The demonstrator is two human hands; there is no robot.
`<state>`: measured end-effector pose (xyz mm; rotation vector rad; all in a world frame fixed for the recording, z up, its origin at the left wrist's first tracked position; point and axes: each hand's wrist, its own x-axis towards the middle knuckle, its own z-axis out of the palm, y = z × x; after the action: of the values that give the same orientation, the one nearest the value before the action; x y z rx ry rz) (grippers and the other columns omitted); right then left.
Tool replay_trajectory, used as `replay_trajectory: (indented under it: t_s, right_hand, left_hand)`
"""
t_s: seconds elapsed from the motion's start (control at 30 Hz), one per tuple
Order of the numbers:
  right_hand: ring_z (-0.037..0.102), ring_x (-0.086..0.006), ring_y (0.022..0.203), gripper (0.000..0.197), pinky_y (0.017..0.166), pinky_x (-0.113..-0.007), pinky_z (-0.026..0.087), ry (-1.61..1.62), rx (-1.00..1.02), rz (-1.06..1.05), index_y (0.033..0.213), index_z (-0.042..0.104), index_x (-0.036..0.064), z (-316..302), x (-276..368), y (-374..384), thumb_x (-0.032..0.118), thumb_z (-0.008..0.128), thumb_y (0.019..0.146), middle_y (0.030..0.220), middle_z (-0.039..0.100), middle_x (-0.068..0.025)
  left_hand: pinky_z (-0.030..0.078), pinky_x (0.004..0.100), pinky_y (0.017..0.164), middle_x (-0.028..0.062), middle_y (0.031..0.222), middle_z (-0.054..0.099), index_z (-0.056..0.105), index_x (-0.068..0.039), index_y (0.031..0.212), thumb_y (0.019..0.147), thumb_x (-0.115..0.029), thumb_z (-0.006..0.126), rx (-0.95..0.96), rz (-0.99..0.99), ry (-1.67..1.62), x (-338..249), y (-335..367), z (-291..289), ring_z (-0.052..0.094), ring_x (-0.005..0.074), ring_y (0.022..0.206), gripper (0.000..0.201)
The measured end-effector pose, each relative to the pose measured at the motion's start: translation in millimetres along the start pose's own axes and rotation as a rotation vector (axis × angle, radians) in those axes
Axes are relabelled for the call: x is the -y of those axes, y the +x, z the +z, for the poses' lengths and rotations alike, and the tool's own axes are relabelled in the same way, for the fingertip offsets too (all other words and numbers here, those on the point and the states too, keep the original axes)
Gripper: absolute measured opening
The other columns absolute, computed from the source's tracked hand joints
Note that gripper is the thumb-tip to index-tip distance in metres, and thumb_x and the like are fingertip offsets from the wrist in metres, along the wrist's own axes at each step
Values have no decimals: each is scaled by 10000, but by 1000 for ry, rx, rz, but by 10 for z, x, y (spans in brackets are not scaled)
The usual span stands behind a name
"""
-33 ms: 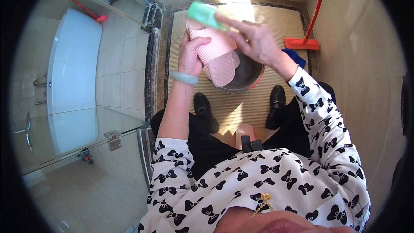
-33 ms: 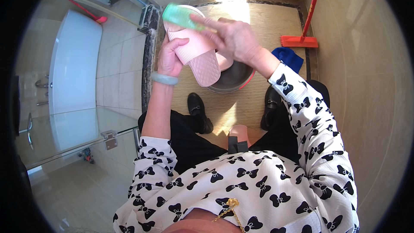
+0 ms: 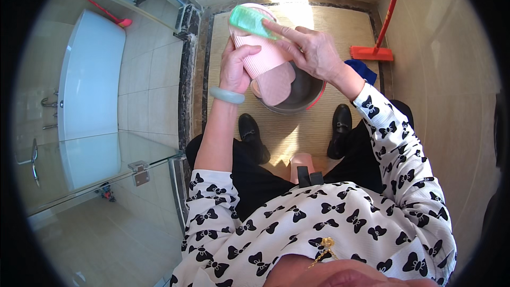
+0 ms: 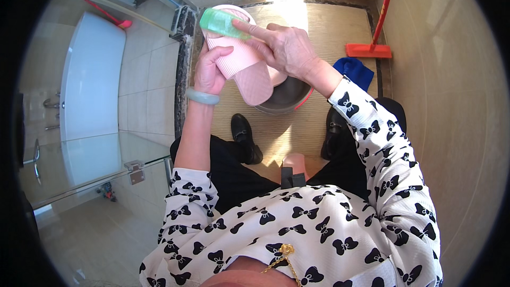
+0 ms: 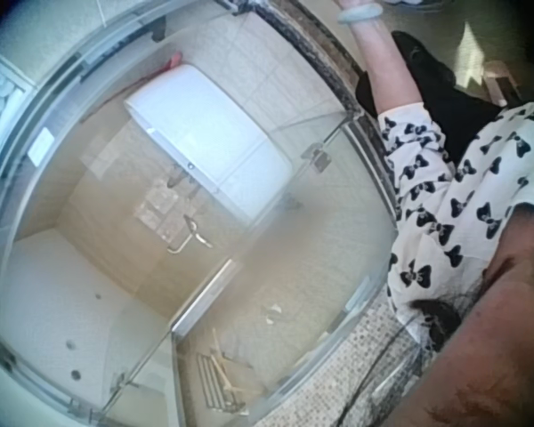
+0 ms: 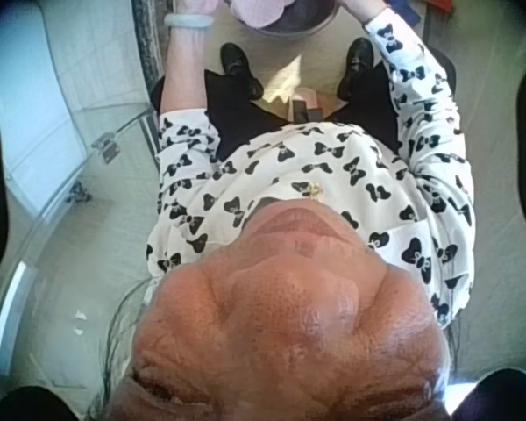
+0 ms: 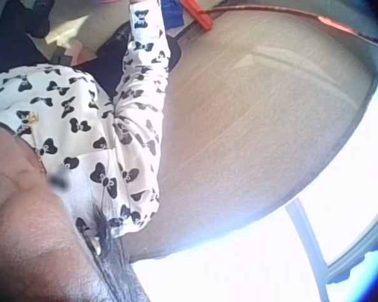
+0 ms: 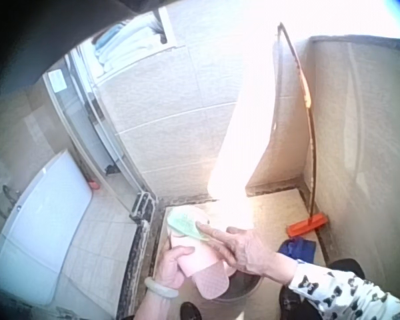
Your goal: The person wipes a marble countertop with a blue cloth, then scrubs a pink slipper with a green brush over a bucket. The person handles the slipper and brush by hand and continues scrubbing the slipper's sole and upper surfaces.
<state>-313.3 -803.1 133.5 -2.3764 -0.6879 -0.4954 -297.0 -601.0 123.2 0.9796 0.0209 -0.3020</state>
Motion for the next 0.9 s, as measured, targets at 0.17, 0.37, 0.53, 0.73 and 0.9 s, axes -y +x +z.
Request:
replay_trajectory:
  t_s: [0.17, 0.37, 0.53, 0.73, 0.9]
  right_hand:
    - [405, -106, 462, 440, 468, -295, 369, 68, -129, 273, 1392, 526, 271, 45, -27, -1, 261, 597, 958, 537, 441, -58]
    - [329, -58, 492, 404, 451, -270, 303, 285, -70, 351, 1380, 541, 221, 8, 48, 45, 259, 572, 979, 528, 344, -22]
    - [455, -113, 504, 393, 518, -290, 426, 236, 12, 112, 1371, 550, 214, 97, 182, -6, 230, 562, 979, 586, 516, -82]
    - [536, -114, 556, 384, 563, -293, 464, 385, 58, 369, 1353, 566, 206, 131, -15, -10, 287, 560, 978, 619, 590, -80]
    - [540, -147, 480, 396, 526, -339, 455, 427, -60, 491, 1338, 576, 212, 153, -16, -35, 352, 559, 968, 536, 551, -96]
  left_hand:
    - [491, 352, 983, 145, 1250, 559, 415, -7, 1353, 769, 67, 574, 3, 18, -85, 25, 35, 2, 583, 250, 1135, 609]
    - [492, 356, 969, 142, 1227, 566, 423, 9, 1333, 786, 26, 608, -13, 100, 50, 27, 27, -40, 588, 237, 1111, 578]
    - [524, 310, 870, 124, 1143, 608, 507, -2, 1233, 860, -59, 657, -101, 108, 1, 69, 73, -84, 627, 192, 1011, 406]
    - [537, 290, 814, 94, 1018, 647, 576, -18, 1114, 924, -137, 644, -205, 283, 64, 132, 80, -57, 644, 163, 933, 234]
    - [522, 287, 840, 94, 1032, 652, 583, -9, 1096, 965, -168, 597, -314, 512, 96, -10, 100, -111, 635, 154, 947, 207]
